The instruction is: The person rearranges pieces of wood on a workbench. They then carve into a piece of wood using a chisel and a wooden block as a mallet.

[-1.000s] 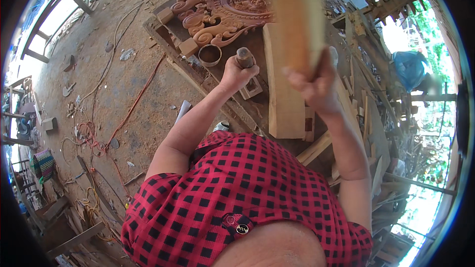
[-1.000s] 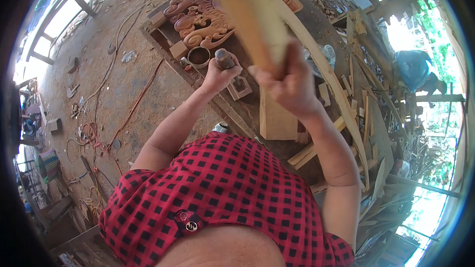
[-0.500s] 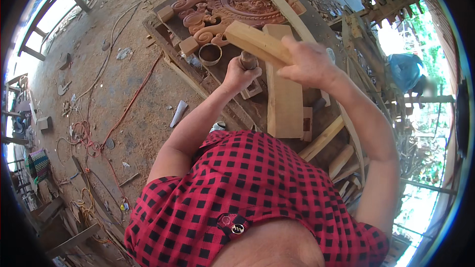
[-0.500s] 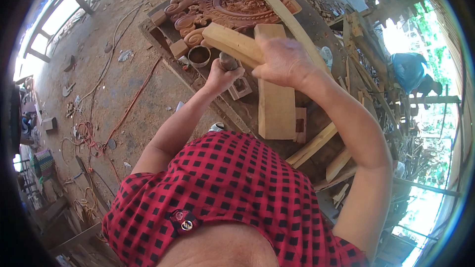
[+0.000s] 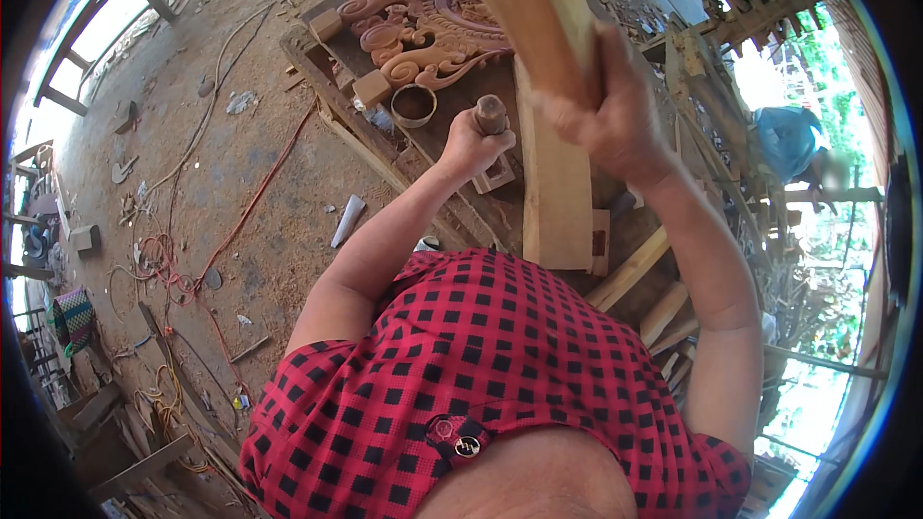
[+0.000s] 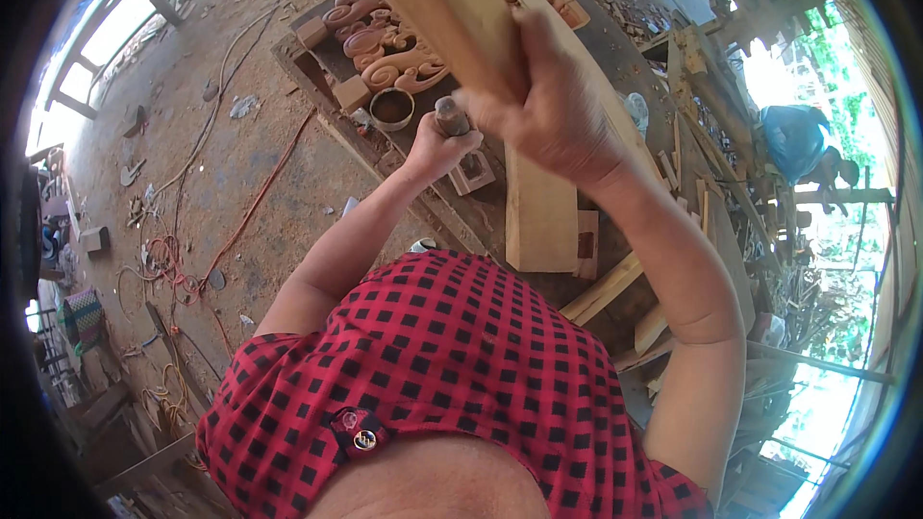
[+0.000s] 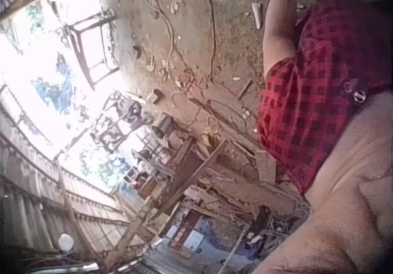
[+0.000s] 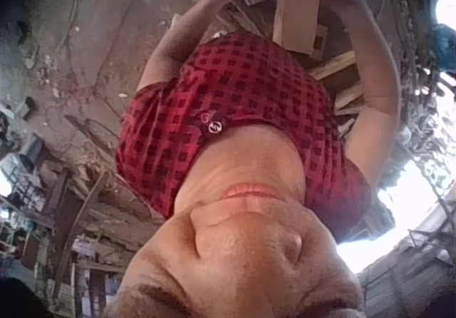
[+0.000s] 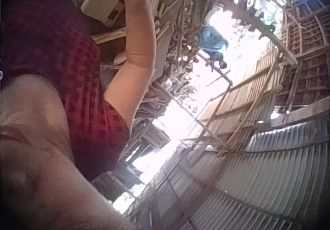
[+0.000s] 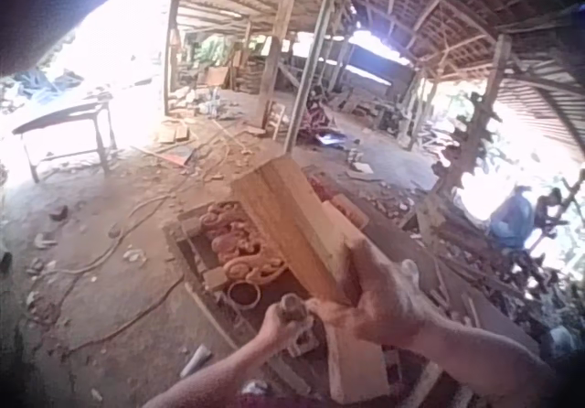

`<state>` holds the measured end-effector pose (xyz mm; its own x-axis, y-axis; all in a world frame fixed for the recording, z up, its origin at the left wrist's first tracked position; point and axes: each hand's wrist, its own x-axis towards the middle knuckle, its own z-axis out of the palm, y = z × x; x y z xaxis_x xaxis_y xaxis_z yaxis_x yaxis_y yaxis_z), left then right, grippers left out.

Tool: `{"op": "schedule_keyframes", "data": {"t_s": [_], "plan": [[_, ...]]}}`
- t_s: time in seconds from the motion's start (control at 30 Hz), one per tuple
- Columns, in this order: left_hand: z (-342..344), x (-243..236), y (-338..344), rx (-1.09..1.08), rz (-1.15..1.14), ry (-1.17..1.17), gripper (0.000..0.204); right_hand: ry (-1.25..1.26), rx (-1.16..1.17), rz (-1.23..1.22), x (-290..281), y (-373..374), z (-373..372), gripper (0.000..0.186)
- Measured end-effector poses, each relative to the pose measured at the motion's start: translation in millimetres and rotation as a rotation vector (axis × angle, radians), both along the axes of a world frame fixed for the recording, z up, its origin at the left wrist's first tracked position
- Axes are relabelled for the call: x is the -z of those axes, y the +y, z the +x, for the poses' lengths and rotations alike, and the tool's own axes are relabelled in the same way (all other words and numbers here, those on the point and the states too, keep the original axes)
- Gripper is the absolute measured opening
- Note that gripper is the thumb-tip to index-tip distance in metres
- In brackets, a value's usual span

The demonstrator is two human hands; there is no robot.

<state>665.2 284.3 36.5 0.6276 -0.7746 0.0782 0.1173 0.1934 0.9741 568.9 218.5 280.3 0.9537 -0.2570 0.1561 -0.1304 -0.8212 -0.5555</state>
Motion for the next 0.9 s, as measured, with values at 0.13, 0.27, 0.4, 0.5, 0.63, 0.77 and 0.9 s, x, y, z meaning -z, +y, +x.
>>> {"op": "schedule_keyframes", "data": {"t_s": [0.13,0.27,0.4,0.5,0.63,0.77,0.9], "plan": [[-0.2,-10.8,-0.9,0.047,-0.012,0.078,0.012,0.55,-0.002,-0.379,14.5,-13.6,2.7,0.048],[1.0,-0.7,1.9,-0.008,-0.019,0.015,0.012,0.009,0.016,0.03,-3.3,-4.8,3.2,0.047],[-0.1,-4.7,-4.7,0.017,-0.052,0.001,0.012,0.297,0.101,-0.331,14.3,-1.8,-5.1,0.044],[0.9,0.9,-1.4,0.031,-0.04,0.009,0.012,0.524,0.029,-0.447,9.7,-11.7,-3.2,0.046],[5.7,4.3,-5.9,0.012,-0.026,-0.038,0.01,-0.025,0.107,0.131,-0.4,3.8,-5.0,0.052],[-0.5,-8.9,-2.6,0.036,-0.106,0.031,0.01,0.265,0.219,-0.043,44.9,-13.8,-24.8,0.063],[19.8,5.4,14.1,0.064,-0.086,0.011,0.014,0.224,0.275,0.094,85.3,-49.7,-61.8,0.068]]}}
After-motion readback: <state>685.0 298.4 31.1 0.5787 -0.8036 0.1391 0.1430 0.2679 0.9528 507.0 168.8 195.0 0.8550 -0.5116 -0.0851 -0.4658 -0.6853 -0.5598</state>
